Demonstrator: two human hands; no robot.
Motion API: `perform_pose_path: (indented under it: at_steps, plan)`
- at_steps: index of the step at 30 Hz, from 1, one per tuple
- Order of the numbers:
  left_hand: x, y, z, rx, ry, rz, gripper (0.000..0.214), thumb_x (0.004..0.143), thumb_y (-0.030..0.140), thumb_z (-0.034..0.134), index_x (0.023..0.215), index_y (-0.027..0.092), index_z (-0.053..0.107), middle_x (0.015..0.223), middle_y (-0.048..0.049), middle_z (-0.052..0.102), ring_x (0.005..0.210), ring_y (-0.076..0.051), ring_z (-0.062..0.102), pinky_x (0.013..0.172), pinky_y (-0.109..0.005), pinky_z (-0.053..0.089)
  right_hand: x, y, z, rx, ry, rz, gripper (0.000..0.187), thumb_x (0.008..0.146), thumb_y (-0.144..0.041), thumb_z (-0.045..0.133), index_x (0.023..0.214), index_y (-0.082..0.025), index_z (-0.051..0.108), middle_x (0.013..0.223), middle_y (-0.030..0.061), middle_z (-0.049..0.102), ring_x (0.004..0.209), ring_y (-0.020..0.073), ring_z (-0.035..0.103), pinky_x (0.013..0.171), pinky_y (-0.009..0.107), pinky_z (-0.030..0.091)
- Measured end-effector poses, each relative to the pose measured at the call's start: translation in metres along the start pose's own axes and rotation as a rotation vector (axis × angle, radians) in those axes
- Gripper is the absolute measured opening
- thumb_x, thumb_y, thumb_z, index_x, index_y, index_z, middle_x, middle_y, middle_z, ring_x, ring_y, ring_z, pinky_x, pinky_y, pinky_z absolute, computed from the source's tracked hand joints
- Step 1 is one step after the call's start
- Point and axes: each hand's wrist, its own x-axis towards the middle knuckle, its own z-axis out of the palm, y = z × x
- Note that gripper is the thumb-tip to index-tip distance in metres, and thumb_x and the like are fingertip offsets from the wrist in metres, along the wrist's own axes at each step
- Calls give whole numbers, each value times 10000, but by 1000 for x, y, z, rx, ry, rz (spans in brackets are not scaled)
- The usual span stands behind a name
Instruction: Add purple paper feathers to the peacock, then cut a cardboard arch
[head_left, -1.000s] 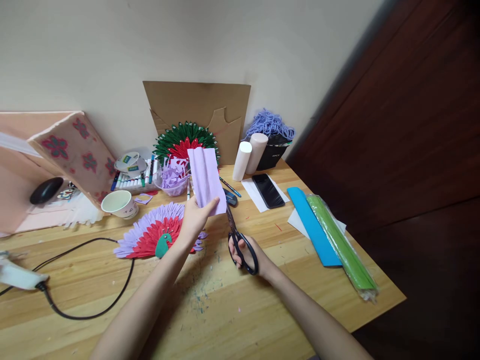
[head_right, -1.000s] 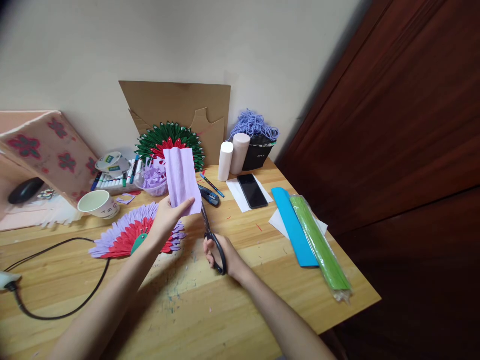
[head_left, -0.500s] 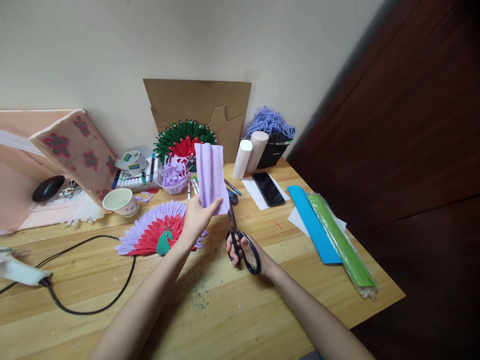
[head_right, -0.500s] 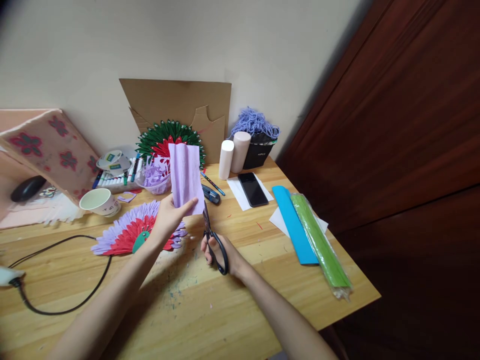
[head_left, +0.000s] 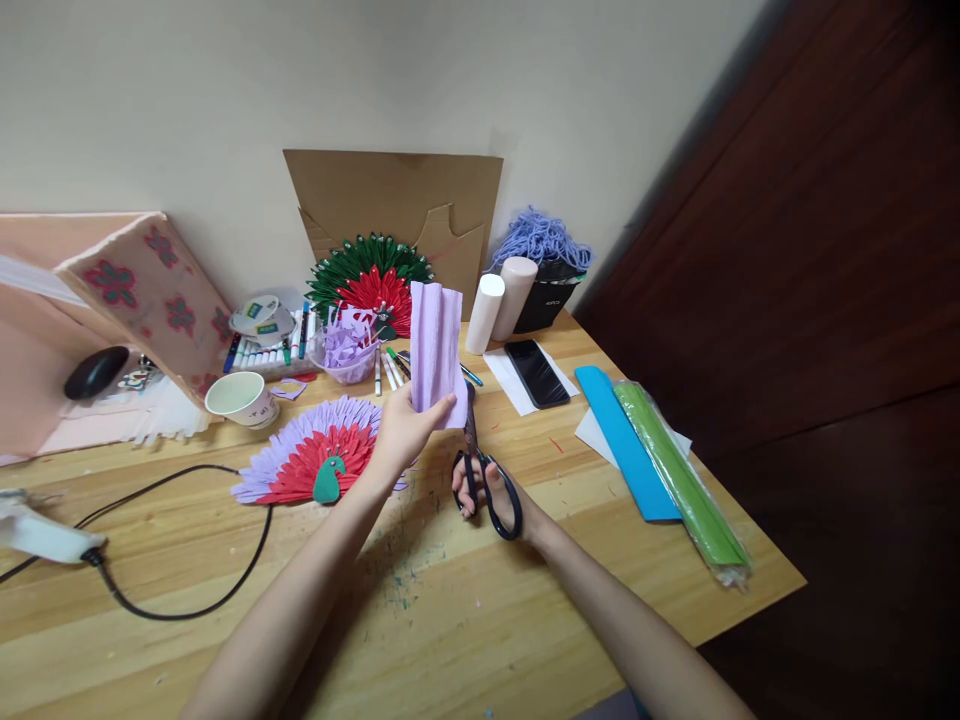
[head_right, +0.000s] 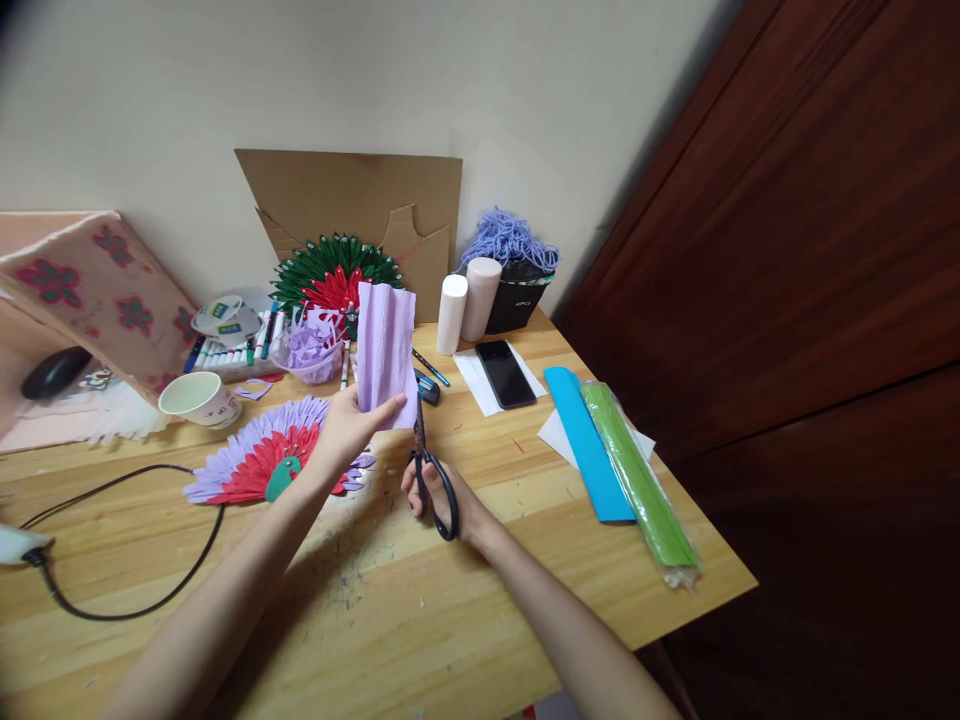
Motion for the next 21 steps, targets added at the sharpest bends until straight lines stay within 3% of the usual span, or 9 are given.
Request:
perform_pose_path:
  at_steps: [9,16,21]
  plan:
    - [0,-2,1,-28,-1,0,299,630,344,707,807,108,665,723,-47,689,654,-190,622,573,-259,477,0,0,0,4,0,5,822,577,-917,219,770,-169,500,516,-22,475,478,124,478,530,276,397]
    - [1,-4,-1,57,92,127,264,659,372,673,761,129,670,723,-29,674,655,-181,600,578,-243,445,-2,-2,2,-31,-17,1,826,617,-896,210,768,-152,536,537,-9,492,482,115,473,528,268,396]
    - [-1,-5,2,151,81,170,227,680,361,651,713,137,638,647,0,620,609,-162,558,543,-227,400,-1,3,3,-38,12,2,842,653,-877,179,800,-139,557,534,-7,488,475,117,472,511,260,392]
